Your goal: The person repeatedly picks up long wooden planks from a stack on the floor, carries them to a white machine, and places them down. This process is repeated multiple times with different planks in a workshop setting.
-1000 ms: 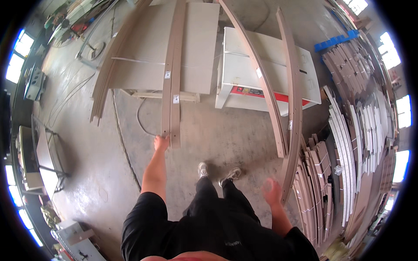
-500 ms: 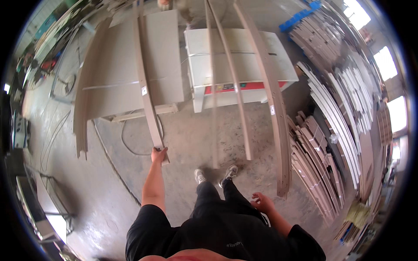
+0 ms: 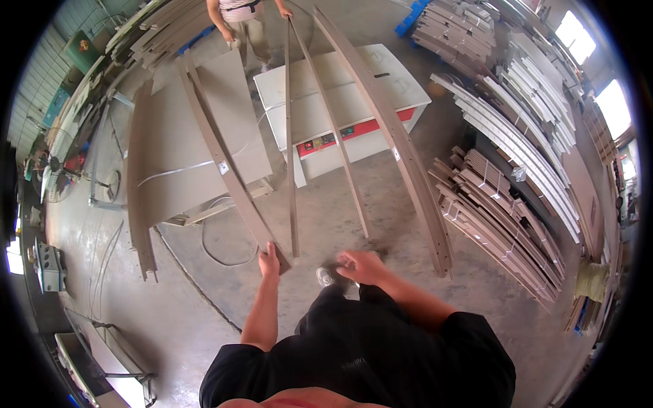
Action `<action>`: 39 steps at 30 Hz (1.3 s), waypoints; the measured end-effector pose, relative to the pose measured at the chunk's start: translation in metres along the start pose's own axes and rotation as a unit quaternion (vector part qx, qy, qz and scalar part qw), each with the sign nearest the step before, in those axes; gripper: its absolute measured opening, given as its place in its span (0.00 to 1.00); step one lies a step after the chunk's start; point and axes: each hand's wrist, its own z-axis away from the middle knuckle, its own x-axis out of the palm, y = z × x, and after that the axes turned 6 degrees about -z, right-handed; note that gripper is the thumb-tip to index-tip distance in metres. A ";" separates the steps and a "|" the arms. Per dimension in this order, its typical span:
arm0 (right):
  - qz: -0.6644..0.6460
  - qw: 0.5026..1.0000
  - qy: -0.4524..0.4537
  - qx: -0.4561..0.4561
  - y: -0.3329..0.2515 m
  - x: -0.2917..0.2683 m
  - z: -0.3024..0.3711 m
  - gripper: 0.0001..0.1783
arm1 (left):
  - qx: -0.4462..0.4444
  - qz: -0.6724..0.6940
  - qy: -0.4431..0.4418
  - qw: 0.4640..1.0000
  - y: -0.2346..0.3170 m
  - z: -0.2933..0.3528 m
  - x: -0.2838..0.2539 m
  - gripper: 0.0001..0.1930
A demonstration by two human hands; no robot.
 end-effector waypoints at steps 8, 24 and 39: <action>-0.033 0.991 -0.003 0.129 -0.014 0.021 -0.103 0.58 | -0.062 0.128 -0.315 0.938 0.072 0.166 0.027 0.29; -0.122 0.954 0.074 0.264 0.080 -0.086 0.334 0.45 | -0.194 0.455 -0.311 0.812 0.184 -0.025 0.114 0.35; 0.128 0.799 0.304 0.502 0.218 -0.046 0.623 0.36 | -0.274 0.344 -0.578 0.687 0.144 0.228 0.217 0.28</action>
